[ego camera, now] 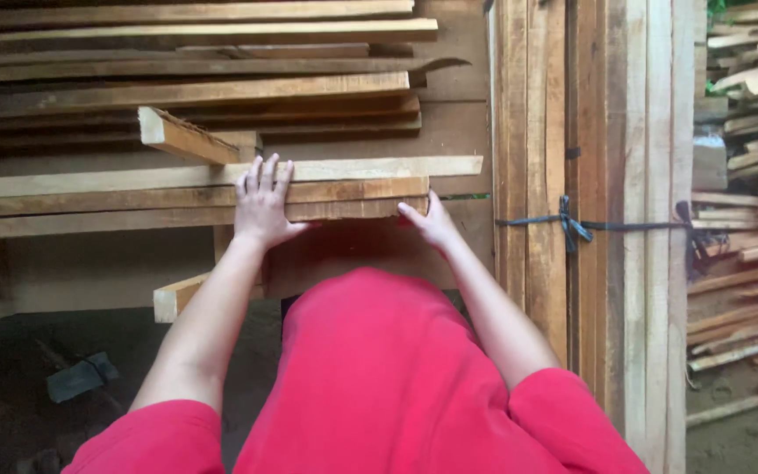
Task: Bundling multiple thin wooden planks together using plastic ties.
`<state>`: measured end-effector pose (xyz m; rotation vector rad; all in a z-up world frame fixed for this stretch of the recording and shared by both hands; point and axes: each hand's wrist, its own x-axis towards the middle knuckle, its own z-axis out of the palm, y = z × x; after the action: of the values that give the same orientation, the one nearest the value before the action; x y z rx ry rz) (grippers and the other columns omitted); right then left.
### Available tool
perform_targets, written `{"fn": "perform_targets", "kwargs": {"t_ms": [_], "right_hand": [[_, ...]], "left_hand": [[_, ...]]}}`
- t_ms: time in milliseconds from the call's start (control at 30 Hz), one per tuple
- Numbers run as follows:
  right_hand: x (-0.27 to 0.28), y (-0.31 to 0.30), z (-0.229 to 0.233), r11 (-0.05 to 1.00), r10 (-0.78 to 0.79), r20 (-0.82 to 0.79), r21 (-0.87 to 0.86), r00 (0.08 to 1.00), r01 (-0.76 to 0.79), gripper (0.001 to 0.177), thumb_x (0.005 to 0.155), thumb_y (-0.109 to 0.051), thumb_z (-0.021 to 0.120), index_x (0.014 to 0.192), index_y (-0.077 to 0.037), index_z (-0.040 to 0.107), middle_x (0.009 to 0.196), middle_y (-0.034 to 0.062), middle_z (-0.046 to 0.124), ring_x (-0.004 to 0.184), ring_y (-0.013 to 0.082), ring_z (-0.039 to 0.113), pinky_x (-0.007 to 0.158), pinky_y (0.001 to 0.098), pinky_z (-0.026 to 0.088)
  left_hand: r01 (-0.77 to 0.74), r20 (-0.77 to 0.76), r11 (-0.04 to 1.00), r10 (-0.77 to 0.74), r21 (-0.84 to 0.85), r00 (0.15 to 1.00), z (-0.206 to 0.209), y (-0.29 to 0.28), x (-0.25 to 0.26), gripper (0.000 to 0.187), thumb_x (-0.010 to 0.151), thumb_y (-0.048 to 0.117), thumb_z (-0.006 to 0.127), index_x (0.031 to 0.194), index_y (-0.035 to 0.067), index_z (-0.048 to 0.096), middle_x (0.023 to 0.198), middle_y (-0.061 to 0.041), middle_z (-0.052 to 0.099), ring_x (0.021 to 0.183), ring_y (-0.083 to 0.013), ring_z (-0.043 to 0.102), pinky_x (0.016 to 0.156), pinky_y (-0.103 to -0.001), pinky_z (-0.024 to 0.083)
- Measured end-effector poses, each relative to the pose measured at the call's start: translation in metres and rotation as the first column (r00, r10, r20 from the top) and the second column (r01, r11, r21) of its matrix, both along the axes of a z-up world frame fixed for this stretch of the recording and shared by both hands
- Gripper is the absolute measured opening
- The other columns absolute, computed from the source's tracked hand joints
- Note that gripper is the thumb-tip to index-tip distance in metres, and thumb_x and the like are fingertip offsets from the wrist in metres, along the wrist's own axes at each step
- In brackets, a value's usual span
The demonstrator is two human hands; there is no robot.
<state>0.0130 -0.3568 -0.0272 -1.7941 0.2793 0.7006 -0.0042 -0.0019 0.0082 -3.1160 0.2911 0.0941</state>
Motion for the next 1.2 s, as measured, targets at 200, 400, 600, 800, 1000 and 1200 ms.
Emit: {"fn": "perform_targets", "kwargs": {"t_ms": [200,400,600,800,1000,1200], "right_hand": [[0.016,-0.011,-0.078,0.988,-0.115,0.009,0.102,0.993,0.113,0.091,0.102,-0.073,0.052,0.134,0.011,0.059,0.135,0.0376,0.058,0.135,0.0477,0.052,0.117,0.0582,0.036],[0.018,0.005,-0.083,0.972,-0.185,-0.083,0.131,0.979,0.194,0.074,0.097,-0.062,0.072,0.138,-0.003,0.058,0.127,0.0249,0.066,0.123,0.0362,0.064,0.103,0.051,0.049],[0.014,-0.016,-0.109,0.976,-0.12,0.011,0.182,0.993,0.116,0.09,0.103,-0.066,0.055,0.138,0.016,0.05,0.143,0.0427,0.049,0.141,0.0499,0.044,0.119,0.0583,0.031],[0.039,-0.055,-0.066,0.533,-0.72,-0.279,0.364,0.636,0.764,0.089,0.099,-0.073,0.061,0.163,-0.02,0.031,0.154,0.0163,0.035,0.111,0.028,0.068,0.098,0.0401,0.057],[0.061,-0.065,-0.106,0.798,-0.596,-0.022,0.091,0.802,0.596,0.061,0.107,-0.056,0.054,0.138,-0.004,0.06,0.118,0.0075,0.057,0.088,0.0187,0.072,0.064,0.0215,0.059],[0.061,-0.077,-0.12,0.904,-0.403,-0.031,0.143,0.915,0.403,0.061,0.109,-0.052,0.056,0.14,0.001,0.056,0.111,0.0302,0.072,0.1,0.039,0.075,0.079,0.0489,0.063]], "left_hand": [[-0.018,-0.007,1.0,0.018,0.014,1.0,-0.002,0.003,0.001,0.131,0.044,0.067,0.085,0.16,0.023,0.042,0.164,-0.011,0.038,0.151,-0.0384,0.031,0.118,-0.056,0.024],[0.003,-0.017,0.999,-0.002,0.032,1.0,0.003,0.001,0.0,0.13,0.047,0.068,0.084,0.16,0.022,0.04,0.164,-0.011,0.037,0.151,-0.0383,0.03,0.118,-0.055,0.023],[0.001,-0.007,1.0,-0.001,0.027,1.0,0.003,-0.002,-0.002,0.129,0.047,0.069,0.083,0.159,0.022,0.041,0.163,-0.011,0.038,0.151,-0.0379,0.031,0.117,-0.056,0.025],[0.007,-0.008,1.0,-0.006,0.028,1.0,-0.006,0.001,-0.005,0.128,0.046,0.066,0.086,0.158,0.021,0.043,0.167,-0.009,0.035,0.154,-0.0368,0.028,0.12,-0.056,0.023],[0.024,-0.043,1.0,-0.024,-0.02,0.999,-0.006,0.0,0.003,0.134,0.051,0.061,0.084,0.164,0.015,0.03,0.174,-0.013,0.018,0.159,-0.041,0.012,0.123,-0.068,0.01],[0.063,0.041,0.998,-0.063,-0.008,0.997,-0.002,-0.003,0.002,0.133,0.046,0.057,0.087,0.161,0.012,0.038,0.173,-0.013,0.024,0.157,-0.0417,0.019,0.122,-0.071,0.015]]}}
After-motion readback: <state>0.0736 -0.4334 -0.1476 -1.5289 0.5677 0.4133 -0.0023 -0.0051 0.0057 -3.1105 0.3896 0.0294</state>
